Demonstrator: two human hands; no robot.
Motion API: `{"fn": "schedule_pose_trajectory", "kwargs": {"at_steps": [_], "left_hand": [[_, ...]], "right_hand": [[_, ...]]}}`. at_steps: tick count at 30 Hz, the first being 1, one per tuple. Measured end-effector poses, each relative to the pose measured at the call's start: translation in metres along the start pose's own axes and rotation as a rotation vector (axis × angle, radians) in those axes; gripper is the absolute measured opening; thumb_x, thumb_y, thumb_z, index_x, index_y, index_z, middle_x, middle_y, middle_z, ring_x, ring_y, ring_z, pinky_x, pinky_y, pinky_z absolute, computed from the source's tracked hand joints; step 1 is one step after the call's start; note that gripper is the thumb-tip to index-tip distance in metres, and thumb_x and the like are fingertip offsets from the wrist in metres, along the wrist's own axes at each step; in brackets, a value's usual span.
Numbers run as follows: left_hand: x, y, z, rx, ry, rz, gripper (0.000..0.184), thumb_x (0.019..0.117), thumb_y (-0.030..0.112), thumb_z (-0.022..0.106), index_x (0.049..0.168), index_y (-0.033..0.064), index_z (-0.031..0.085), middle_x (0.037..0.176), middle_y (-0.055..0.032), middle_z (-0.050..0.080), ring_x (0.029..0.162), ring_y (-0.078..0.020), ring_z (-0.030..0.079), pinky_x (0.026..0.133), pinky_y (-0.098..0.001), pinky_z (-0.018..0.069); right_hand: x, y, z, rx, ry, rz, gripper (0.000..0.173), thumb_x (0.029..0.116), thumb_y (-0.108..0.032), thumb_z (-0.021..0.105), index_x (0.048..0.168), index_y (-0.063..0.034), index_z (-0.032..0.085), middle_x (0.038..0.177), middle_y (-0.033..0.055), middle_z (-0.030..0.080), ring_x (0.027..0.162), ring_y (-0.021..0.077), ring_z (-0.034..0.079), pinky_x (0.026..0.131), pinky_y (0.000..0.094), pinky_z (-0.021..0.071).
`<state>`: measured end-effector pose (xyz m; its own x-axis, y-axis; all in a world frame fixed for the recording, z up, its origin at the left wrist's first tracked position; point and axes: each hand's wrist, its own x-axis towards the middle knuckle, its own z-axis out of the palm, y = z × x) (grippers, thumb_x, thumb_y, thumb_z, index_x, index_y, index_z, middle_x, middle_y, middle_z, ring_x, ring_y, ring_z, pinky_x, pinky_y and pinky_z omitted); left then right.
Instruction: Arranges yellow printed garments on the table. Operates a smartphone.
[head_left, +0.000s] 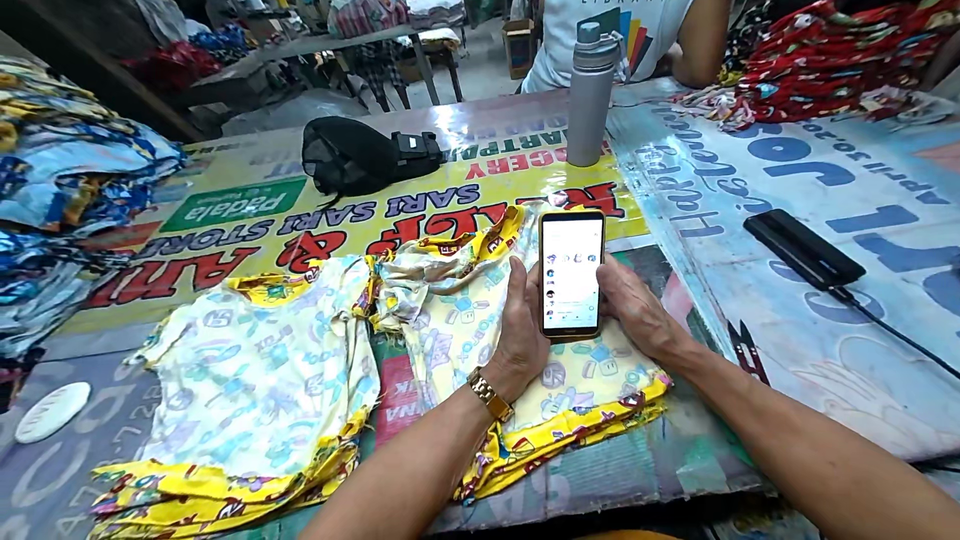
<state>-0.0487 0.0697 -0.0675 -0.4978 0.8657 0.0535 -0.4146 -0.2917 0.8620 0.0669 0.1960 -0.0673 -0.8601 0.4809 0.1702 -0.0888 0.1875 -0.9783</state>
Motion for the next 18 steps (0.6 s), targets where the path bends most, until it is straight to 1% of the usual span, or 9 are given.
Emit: {"fn": "schedule_pose_trajectory", "kwargs": {"at_steps": [1, 3, 6, 8, 11, 15, 18], "left_hand": [[0.0000, -0.0001, -0.0002, -0.001, -0.001, 0.002, 0.083, 0.1019, 0.070, 0.009, 0.149, 0.0148, 0.050, 0.134, -0.0124, 0.065, 0.122, -0.0243, 0.064, 0.104, -0.0470, 0.0525], [0.0003, -0.0009, -0.0012, -0.010, -0.014, 0.004, 0.084, 0.1012, 0.071, 0.011, 0.150, 0.0145, 0.050, 0.135, -0.0130, 0.064, 0.123, -0.0251, 0.063, 0.104, -0.0478, 0.0521], [0.0003, -0.0008, -0.0021, -0.018, -0.027, 0.005, 0.084, 0.1006, 0.072, 0.011, 0.149, 0.0153, 0.050, 0.135, -0.0122, 0.064, 0.123, -0.0245, 0.063, 0.105, -0.0475, 0.0518], [0.0005, -0.0008, -0.0023, -0.019, -0.025, 0.004, 0.084, 0.1006, 0.072, 0.011, 0.148, 0.0162, 0.051, 0.134, -0.0114, 0.065, 0.123, -0.0238, 0.063, 0.104, -0.0474, 0.0520], [0.0008, -0.0010, -0.0032, -0.031, -0.035, 0.005, 0.085, 0.1001, 0.073, 0.011, 0.147, 0.0156, 0.052, 0.133, -0.0124, 0.065, 0.122, -0.0244, 0.064, 0.104, -0.0477, 0.0522], [0.0006, -0.0002, -0.0029, -0.031, -0.022, -0.009, 0.085, 0.0999, 0.074, 0.010, 0.148, 0.0167, 0.052, 0.133, -0.0115, 0.065, 0.121, -0.0241, 0.064, 0.102, -0.0475, 0.0532], [0.0002, 0.0007, -0.0026, -0.027, -0.024, -0.016, 0.085, 0.0999, 0.074, 0.010, 0.147, 0.0172, 0.053, 0.133, -0.0110, 0.066, 0.121, -0.0233, 0.064, 0.102, -0.0470, 0.0537]], "right_hand": [[0.0002, 0.0014, -0.0001, 0.015, 0.002, 0.006, 0.055, 0.1090, -0.052, 0.029, 0.141, -0.0139, 0.052, 0.110, 0.0018, 0.072, 0.097, 0.0106, 0.072, 0.083, 0.0300, 0.0622], [0.0004, 0.0033, -0.0004, 0.040, 0.001, 0.011, 0.060, 0.1077, -0.058, 0.027, 0.142, -0.0149, 0.051, 0.112, 0.0027, 0.072, 0.099, 0.0118, 0.072, 0.084, 0.0309, 0.0623], [0.0003, 0.0047, 0.0001, 0.053, 0.006, 0.007, 0.059, 0.1075, -0.058, 0.029, 0.140, -0.0145, 0.052, 0.111, 0.0036, 0.072, 0.097, 0.0130, 0.073, 0.083, 0.0319, 0.0626], [0.0000, 0.0038, 0.0004, 0.044, 0.008, 0.018, 0.059, 0.1075, -0.058, 0.029, 0.141, -0.0148, 0.051, 0.112, 0.0033, 0.072, 0.098, 0.0129, 0.073, 0.083, 0.0315, 0.0627], [-0.0006, 0.0029, 0.0001, 0.036, 0.006, 0.024, 0.061, 0.1067, -0.060, 0.030, 0.141, -0.0147, 0.051, 0.111, 0.0029, 0.071, 0.098, 0.0123, 0.072, 0.083, 0.0309, 0.0623], [-0.0012, 0.0036, -0.0012, 0.011, 0.000, 0.025, 0.063, 0.1060, -0.063, 0.029, 0.142, -0.0157, 0.051, 0.114, 0.0025, 0.071, 0.100, 0.0120, 0.072, 0.084, 0.0316, 0.0622], [-0.0017, 0.0032, -0.0009, 0.017, 0.000, 0.025, 0.062, 0.1060, -0.063, 0.028, 0.140, -0.0161, 0.051, 0.112, 0.0022, 0.072, 0.098, 0.0117, 0.072, 0.082, 0.0310, 0.0626]]}}
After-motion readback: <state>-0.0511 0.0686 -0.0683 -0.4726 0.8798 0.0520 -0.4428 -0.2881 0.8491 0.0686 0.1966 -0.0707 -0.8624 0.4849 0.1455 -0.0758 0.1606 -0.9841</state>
